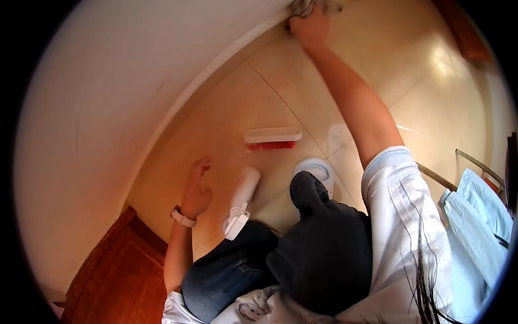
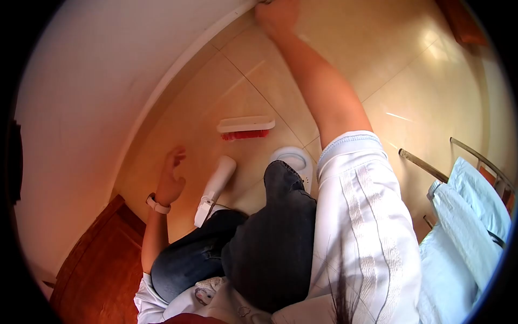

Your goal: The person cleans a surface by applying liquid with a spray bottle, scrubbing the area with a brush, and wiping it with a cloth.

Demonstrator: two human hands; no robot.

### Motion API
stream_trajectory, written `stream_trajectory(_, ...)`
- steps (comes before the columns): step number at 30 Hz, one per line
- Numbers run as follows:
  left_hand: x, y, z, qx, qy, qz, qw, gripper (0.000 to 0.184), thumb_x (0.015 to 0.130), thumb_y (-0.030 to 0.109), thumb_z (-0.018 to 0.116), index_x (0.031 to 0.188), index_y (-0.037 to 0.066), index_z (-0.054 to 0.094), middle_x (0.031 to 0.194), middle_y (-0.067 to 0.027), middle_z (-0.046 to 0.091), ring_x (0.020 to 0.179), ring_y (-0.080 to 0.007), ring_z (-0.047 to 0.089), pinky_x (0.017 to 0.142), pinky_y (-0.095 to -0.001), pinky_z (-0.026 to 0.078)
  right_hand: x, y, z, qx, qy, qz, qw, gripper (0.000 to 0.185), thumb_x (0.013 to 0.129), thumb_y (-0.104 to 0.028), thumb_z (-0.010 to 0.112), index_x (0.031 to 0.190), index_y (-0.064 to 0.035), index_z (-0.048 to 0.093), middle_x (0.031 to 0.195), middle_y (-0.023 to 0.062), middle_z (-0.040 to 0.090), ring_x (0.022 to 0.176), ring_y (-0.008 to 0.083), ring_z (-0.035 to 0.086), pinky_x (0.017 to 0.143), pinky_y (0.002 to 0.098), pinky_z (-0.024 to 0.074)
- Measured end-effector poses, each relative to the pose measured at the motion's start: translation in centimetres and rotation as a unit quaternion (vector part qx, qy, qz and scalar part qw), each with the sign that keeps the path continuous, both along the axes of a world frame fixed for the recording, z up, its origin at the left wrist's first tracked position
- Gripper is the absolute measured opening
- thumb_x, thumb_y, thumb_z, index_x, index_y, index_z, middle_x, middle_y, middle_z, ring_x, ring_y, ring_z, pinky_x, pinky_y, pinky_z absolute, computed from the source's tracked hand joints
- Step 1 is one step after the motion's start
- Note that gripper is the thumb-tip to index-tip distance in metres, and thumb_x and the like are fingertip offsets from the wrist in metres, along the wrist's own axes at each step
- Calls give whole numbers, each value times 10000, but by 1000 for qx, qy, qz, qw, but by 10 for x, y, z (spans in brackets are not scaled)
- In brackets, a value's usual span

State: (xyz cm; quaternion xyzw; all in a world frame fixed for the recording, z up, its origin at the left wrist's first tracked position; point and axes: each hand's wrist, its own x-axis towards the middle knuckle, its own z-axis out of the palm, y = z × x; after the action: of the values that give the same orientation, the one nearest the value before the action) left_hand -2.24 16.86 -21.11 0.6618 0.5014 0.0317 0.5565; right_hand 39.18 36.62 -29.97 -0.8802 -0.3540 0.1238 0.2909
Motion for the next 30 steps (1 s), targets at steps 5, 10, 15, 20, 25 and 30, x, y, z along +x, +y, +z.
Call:
stream_trajectory(5, 11, -3, 4, -101, -109, -107, 983, 846, 599, -14, 530, 1396, 70, 259, 1399, -125, 317, 1279, -267, 338, 1054, -384, 259, -88, -52, 16, 153, -39, 187, 970, 577, 604, -123, 639, 1170, -106, 531, 987, 196, 546, 968, 379, 520, 817, 455, 440)
stream_trajectory(10, 58, 29, 34, -66, -149, -239, 957, 864, 589, -20, 528, 1405, 66, 256, 1434, -130, 288, 1338, -288, 257, 1096, -403, 193, -165, -87, 13, 74, 115, 555, 820, 610, 621, -115, 675, 1212, -149, 526, 1044, 148, 538, 1014, 355, 513, 839, 435, 438)
stream_trajectory(15, 38, 31, 52, -65, -171, -297, 937, 805, 564, -88, 423, 1356, 45, 378, 1411, -131, 342, 1338, -312, 252, 1104, -396, 176, -139, -98, 21, 82, 162, 561, 808, 730, 618, -265, 730, 1296, -267, 458, 1163, 164, 536, 1072, 348, 509, 896, 426, 424)
stream_trajectory(20, -2, 3, 52, -178, -251, -307, 900, 803, 612, -91, 507, 1383, 73, 357, 1450, -134, 293, 1368, -304, 205, 1110, -398, 165, -63, -119, -9, -35, -22, 389, 920, 859, 641, -358, 736, 1339, -47, 344, 1171, 194, 537, 1086, 363, 503, 903, 441, 416)
stream_trajectory(25, 10, -30, 60, -105, -239, -225, 939, 832, 620, 44, 701, 1376, 64, 354, 1410, -160, 349, 1344, -325, 245, 1102, -422, 175, -56, -165, -23, 60, -118, 311, 941, 520, 760, -316, 659, 1151, -19, 488, 1063, 193, 559, 980, 359, 530, 816, 445, 430)
stream_trajectory(30, 23, -57, 23, 135, -250, -197, 938, 782, 609, 192, 765, 1296, 75, 412, 1327, -173, 431, 1253, -348, 383, 1031, -475, 279, -80, -205, -8, -67, 85, 501, 859, 344, 804, -302, 628, 996, -28, 547, 971, 166, 561, 903, 350, 535, 747, 418, 436)
